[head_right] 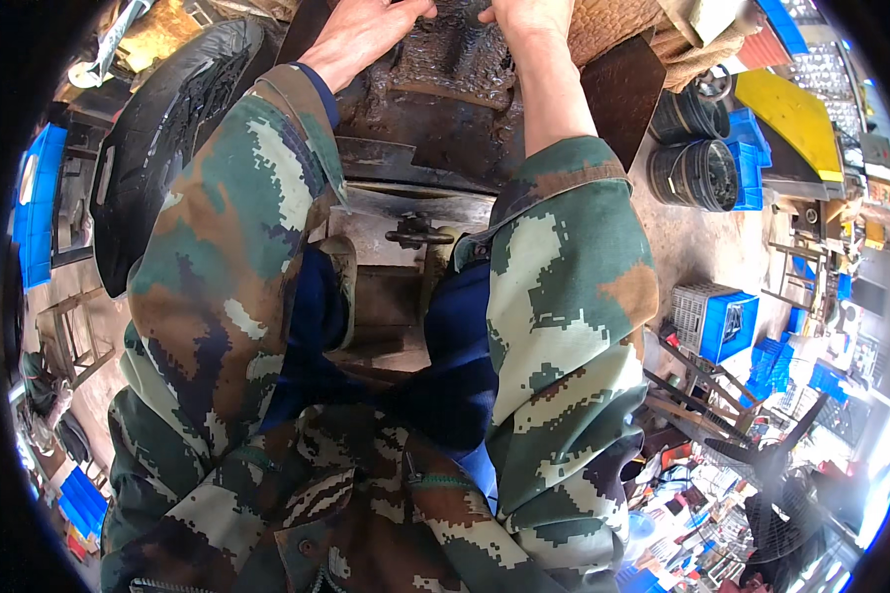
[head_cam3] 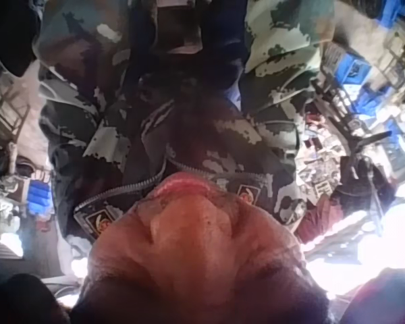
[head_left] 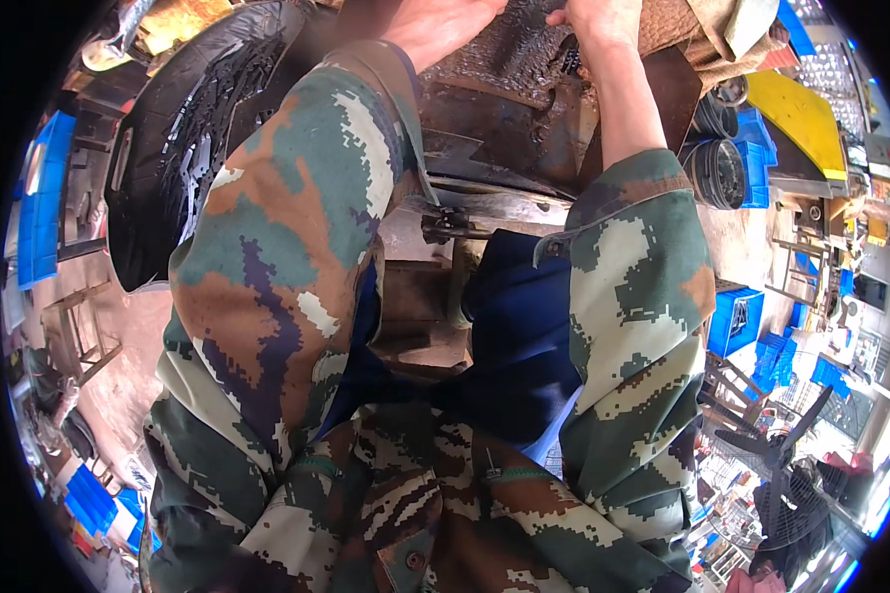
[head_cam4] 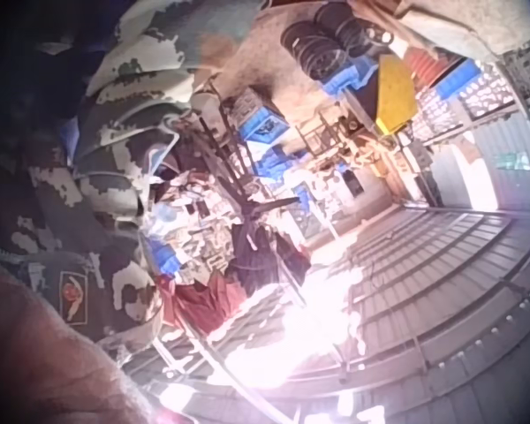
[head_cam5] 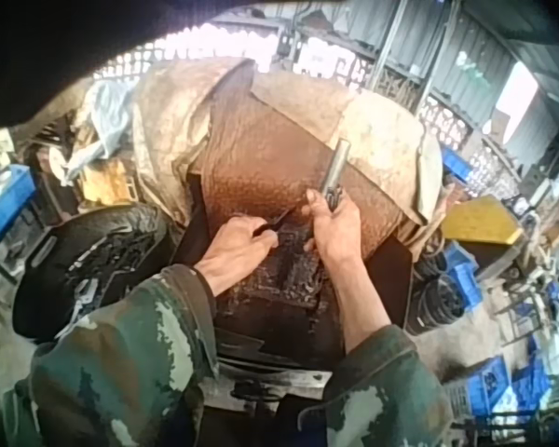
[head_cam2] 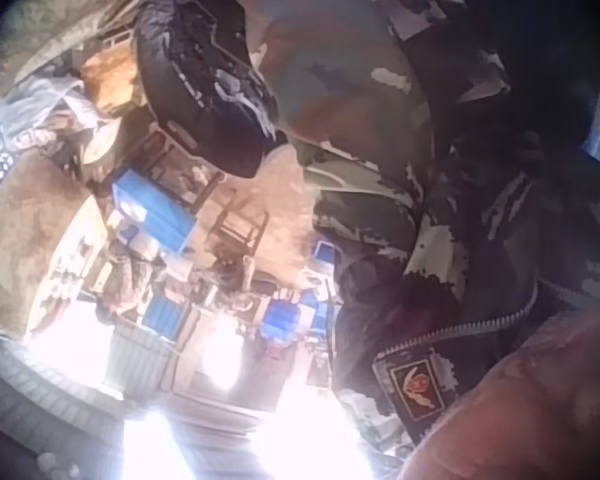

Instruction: Assembling small metal components at a workbench using manual tools.

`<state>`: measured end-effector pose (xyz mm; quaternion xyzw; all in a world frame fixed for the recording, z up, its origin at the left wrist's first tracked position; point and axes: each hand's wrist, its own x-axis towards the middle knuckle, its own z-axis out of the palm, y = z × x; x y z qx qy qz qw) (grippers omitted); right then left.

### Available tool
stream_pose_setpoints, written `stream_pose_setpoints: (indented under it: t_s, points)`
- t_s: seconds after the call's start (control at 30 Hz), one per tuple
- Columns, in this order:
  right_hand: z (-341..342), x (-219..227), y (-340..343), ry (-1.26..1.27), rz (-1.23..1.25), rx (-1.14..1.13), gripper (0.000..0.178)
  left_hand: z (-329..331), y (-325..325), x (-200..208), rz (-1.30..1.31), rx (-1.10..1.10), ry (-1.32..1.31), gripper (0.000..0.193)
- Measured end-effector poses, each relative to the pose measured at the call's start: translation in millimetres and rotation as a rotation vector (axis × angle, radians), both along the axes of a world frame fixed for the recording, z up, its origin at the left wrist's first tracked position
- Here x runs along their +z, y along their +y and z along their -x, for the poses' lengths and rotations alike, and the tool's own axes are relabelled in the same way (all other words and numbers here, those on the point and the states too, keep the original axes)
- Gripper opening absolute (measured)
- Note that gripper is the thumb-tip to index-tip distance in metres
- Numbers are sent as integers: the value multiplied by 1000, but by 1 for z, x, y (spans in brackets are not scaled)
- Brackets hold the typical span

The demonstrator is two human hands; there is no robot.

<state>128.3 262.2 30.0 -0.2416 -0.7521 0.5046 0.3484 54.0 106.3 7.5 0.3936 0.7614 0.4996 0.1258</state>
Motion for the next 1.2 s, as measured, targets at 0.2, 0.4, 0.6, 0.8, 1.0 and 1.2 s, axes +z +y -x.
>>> stream_pose_setpoints:
  t_s: [0.2,0.4,0.6,0.8,1.0,1.2]
  points:
    - [4,-1,1,8,-3,3,21,5,3,-7,-3,28,36,33]
    - [1,0,-2,-3,14,-11,21,3,4,-6,-20,23,33,35]
    - [4,-3,2,22,19,3,21,3,4,-7,-16,39,45,36]
    - [4,-4,3,24,4,6,21,2,6,-7,3,61,33,36]
    - [4,-3,0,22,-8,6,22,2,4,-5,13,44,-1,34]
    - [3,-3,2,23,-14,-2,22,0,5,-4,4,38,0,33]
